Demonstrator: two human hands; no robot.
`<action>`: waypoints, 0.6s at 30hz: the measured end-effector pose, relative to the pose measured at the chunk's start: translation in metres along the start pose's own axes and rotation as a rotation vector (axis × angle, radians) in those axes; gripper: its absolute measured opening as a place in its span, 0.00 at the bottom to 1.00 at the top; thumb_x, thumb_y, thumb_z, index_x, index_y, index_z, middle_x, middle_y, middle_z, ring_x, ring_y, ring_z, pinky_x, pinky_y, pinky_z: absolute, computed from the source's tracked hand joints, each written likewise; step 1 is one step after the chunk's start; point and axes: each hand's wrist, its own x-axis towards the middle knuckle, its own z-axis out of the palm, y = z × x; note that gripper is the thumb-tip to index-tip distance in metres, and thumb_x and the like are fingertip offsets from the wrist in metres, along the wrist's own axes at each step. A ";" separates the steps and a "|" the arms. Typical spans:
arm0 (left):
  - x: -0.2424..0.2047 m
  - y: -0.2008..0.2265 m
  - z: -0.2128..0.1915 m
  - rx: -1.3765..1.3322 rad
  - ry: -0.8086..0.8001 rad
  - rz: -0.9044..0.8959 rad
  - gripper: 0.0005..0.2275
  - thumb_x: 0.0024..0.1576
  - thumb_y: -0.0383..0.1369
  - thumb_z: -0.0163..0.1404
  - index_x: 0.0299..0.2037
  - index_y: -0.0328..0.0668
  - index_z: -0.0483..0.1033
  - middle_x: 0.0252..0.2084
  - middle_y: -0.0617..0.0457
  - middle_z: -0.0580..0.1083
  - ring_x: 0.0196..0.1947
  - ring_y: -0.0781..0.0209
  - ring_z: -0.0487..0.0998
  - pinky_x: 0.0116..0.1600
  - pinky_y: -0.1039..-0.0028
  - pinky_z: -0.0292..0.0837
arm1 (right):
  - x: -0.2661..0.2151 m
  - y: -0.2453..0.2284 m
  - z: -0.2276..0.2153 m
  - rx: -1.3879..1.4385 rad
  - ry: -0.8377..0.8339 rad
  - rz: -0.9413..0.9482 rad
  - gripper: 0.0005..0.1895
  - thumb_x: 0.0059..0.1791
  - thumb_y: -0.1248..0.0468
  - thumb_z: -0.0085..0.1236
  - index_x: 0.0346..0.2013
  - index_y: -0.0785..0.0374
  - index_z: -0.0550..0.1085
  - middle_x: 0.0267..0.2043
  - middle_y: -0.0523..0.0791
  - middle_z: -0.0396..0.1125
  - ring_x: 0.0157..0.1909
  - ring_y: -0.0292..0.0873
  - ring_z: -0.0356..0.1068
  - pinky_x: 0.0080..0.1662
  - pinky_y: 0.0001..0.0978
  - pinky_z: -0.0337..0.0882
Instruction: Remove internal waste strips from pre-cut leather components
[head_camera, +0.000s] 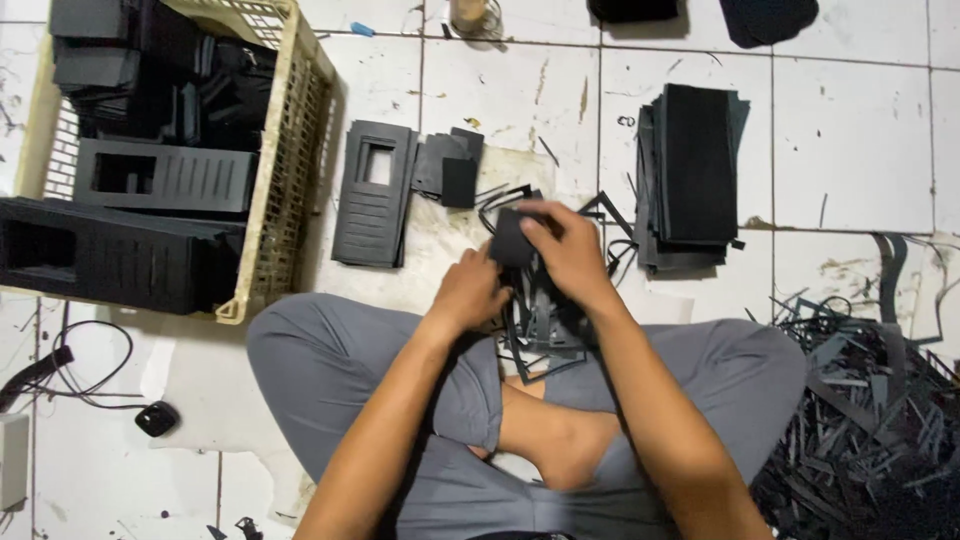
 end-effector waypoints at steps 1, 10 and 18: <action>0.001 0.000 -0.001 0.001 0.003 -0.004 0.19 0.55 0.35 0.55 0.51 0.25 0.78 0.66 0.28 0.66 0.61 0.29 0.70 0.59 0.43 0.73 | 0.019 0.000 0.011 0.002 -0.003 -0.003 0.14 0.51 0.61 0.62 0.52 0.52 0.81 0.47 0.51 0.76 0.52 0.52 0.75 0.50 0.44 0.74; 0.007 -0.001 -0.004 -0.039 0.034 0.068 0.28 0.55 0.39 0.54 0.65 0.39 0.66 0.68 0.40 0.63 0.60 0.35 0.69 0.54 0.46 0.76 | 0.077 0.042 0.018 -0.561 -0.117 -0.148 0.24 0.52 0.57 0.57 0.63 0.56 0.71 0.59 0.52 0.64 0.61 0.61 0.66 0.58 0.60 0.64; 0.018 -0.013 0.020 0.012 0.027 0.102 0.19 0.55 0.34 0.51 0.57 0.37 0.75 0.60 0.43 0.72 0.58 0.42 0.74 0.52 0.55 0.77 | -0.017 0.063 -0.007 -0.857 -0.317 -0.358 0.16 0.52 0.56 0.55 0.52 0.55 0.76 0.61 0.51 0.66 0.68 0.54 0.62 0.61 0.50 0.63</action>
